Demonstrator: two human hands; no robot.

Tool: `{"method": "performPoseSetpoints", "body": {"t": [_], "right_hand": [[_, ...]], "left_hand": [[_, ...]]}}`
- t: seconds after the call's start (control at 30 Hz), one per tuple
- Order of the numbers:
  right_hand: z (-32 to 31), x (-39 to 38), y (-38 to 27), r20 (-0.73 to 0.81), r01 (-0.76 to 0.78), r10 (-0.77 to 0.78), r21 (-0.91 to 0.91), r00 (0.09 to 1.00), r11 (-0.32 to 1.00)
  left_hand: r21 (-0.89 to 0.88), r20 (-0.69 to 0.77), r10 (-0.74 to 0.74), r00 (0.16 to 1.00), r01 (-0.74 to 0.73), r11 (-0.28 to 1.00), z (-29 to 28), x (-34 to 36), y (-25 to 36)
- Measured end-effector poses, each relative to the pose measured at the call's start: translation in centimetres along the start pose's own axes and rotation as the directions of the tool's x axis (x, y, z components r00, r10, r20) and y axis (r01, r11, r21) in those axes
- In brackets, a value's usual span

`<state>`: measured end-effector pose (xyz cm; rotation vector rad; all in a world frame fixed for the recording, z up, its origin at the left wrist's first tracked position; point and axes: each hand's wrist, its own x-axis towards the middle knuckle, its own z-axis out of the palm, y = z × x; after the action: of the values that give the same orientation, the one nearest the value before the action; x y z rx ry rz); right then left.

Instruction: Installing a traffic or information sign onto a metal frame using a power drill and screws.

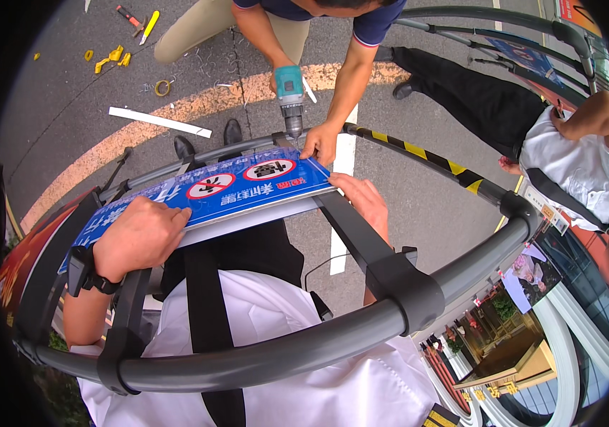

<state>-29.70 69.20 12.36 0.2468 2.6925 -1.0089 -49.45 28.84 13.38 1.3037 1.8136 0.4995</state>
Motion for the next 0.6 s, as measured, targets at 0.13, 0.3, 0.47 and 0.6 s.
{"method": "performPoseSetpoints", "body": {"t": [0.13, 0.3, 0.47, 0.6], "right_hand": [[-0.02, 0.05, -0.07, 0.000, 0.002, -0.002, -0.003, 1.000, 1.000], [-0.03, 0.17, -0.32, -0.010, 0.011, -0.011, 0.002, 1.000, 1.000], [-0.07, 0.17, -0.26, -0.002, 0.014, -0.014, -0.004, 1.000, 1.000], [0.01, 0.22, -0.08, -0.015, 0.031, -0.032, -0.005, 0.999, 0.999]], "left_hand": [[-0.001, 0.015, -0.012, 1.000, 0.012, 1.000, -0.06, -0.02, 0.06], [-0.001, 0.014, -0.013, 1.000, 0.013, 1.000, 0.13, -0.02, 0.01], [0.011, 0.020, -0.011, 1.000, 0.011, 1.000, -0.03, -0.03, 0.15], [0.008, 0.012, -0.006, 1.000, 0.006, 1.000, -0.03, -0.01, 0.07]]}}
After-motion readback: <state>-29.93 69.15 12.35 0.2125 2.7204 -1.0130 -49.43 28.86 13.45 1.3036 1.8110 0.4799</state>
